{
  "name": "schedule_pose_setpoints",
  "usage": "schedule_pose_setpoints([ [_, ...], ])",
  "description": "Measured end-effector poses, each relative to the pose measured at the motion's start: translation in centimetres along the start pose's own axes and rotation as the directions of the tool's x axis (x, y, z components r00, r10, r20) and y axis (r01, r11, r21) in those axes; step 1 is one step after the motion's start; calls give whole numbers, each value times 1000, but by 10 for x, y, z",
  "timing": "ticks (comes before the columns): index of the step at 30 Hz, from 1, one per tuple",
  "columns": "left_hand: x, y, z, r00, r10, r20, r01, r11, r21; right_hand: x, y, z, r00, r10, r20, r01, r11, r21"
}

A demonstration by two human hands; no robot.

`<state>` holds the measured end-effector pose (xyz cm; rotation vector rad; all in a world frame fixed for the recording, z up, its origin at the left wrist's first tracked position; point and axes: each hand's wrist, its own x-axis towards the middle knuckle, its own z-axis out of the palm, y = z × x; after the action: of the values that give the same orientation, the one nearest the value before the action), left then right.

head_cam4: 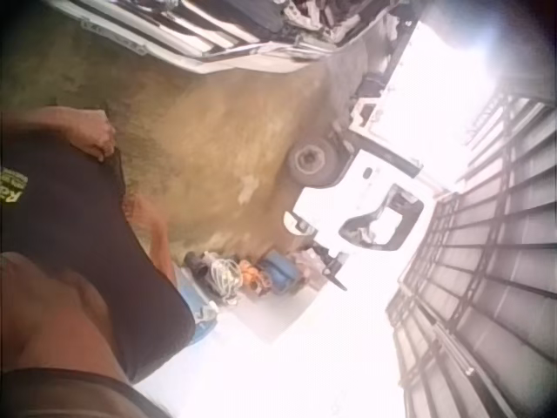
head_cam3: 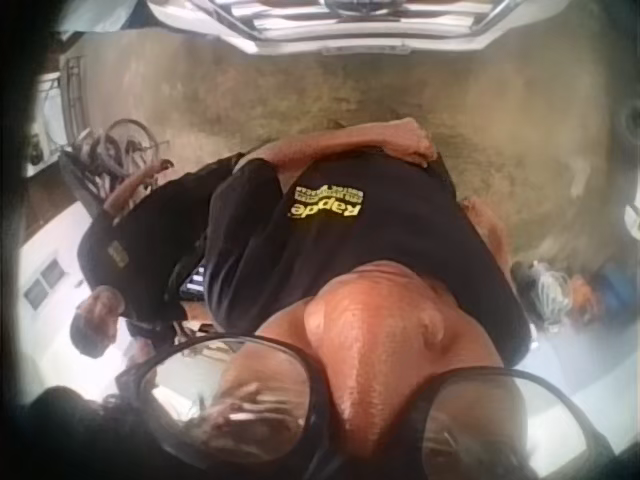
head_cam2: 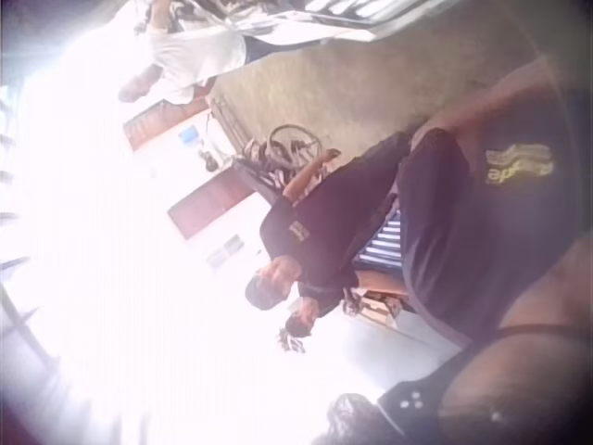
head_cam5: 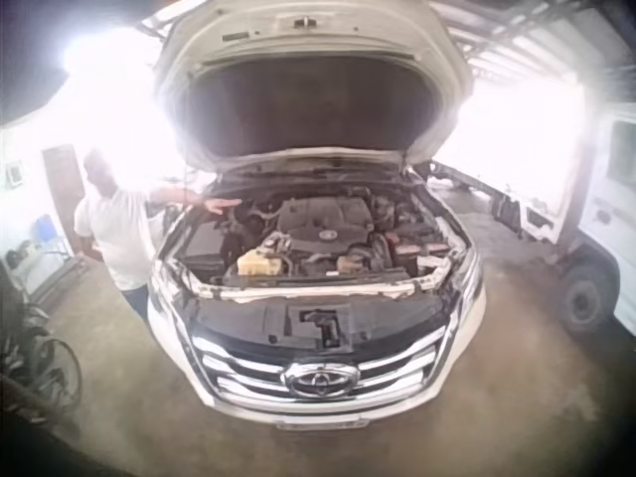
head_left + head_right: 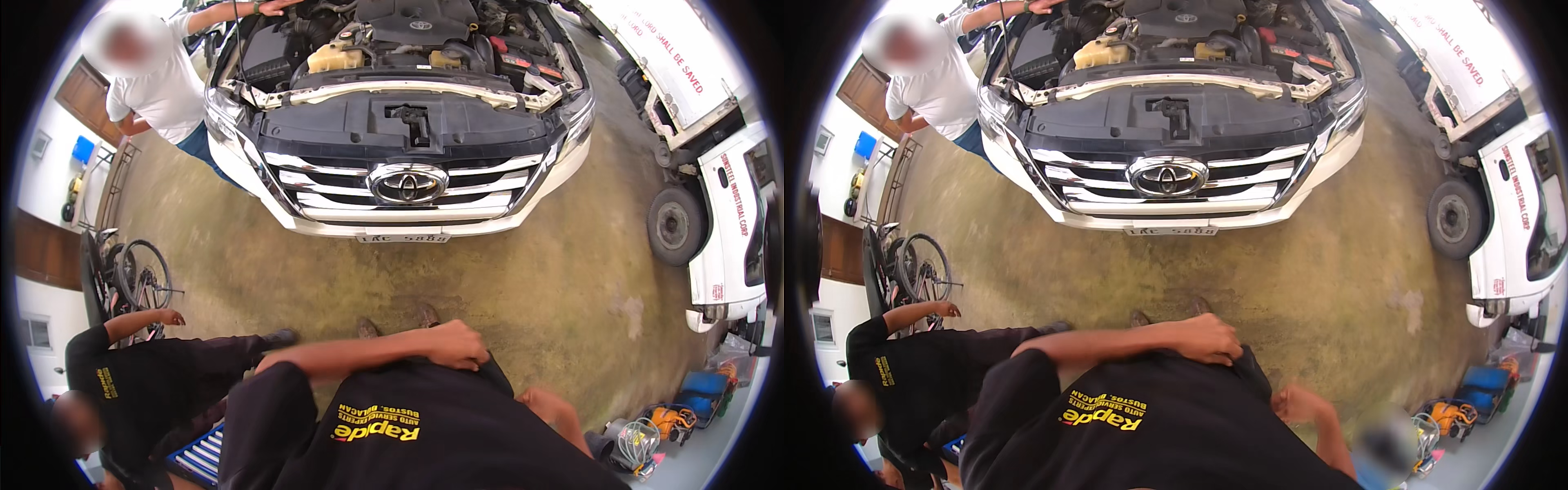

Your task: The person retrieves a socket wrench from a tool chest and uses it to loosen bolts on a car's engine cover. He then removes the engine cover by hand and places it on a nearby bin. Finally, he puts on a pair of work gloves and inspects the engine bay.

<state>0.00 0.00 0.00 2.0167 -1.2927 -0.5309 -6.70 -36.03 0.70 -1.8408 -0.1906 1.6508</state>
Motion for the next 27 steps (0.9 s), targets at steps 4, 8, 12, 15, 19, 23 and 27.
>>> schedule_pose_setpoints([
  [4, 86, 1, 3, 967, 101, 232, -130, 985, 113, -23, 2, -26, 999, -35, -9, 35, 997, -76],
  [8, 99, -18, -2, 997, -27, 74, 33, 996, -86, -20, 4, -92, 993, -108, -36, 95, 959, -267],
  [12, -14, -12, -2, 788, -473, -394, 359, 873, -330, 16, -79, -137, 874, -363, -324, 281, 920, -272],
  [15, -119, 44, 28, 416, -894, -166, 735, 438, -517, 67, -124, -137, 775, -626, -89, 544, 732, -410],
  [19, -173, 129, 143, 273, -962, -31, 437, 152, -886, 123, -190, -105, 632, -716, 296, 759, 496, -422],
  [23, -139, 154, 160, -41, -994, -99, 333, 80, -940, 156, -223, -91, 566, -612, 552, 824, 446, -351],
  [27, -115, 147, 184, -326, -876, -355, 540, 135, -830, 165, -244, -90, 550, -530, 645, 831, 420, -364],
])
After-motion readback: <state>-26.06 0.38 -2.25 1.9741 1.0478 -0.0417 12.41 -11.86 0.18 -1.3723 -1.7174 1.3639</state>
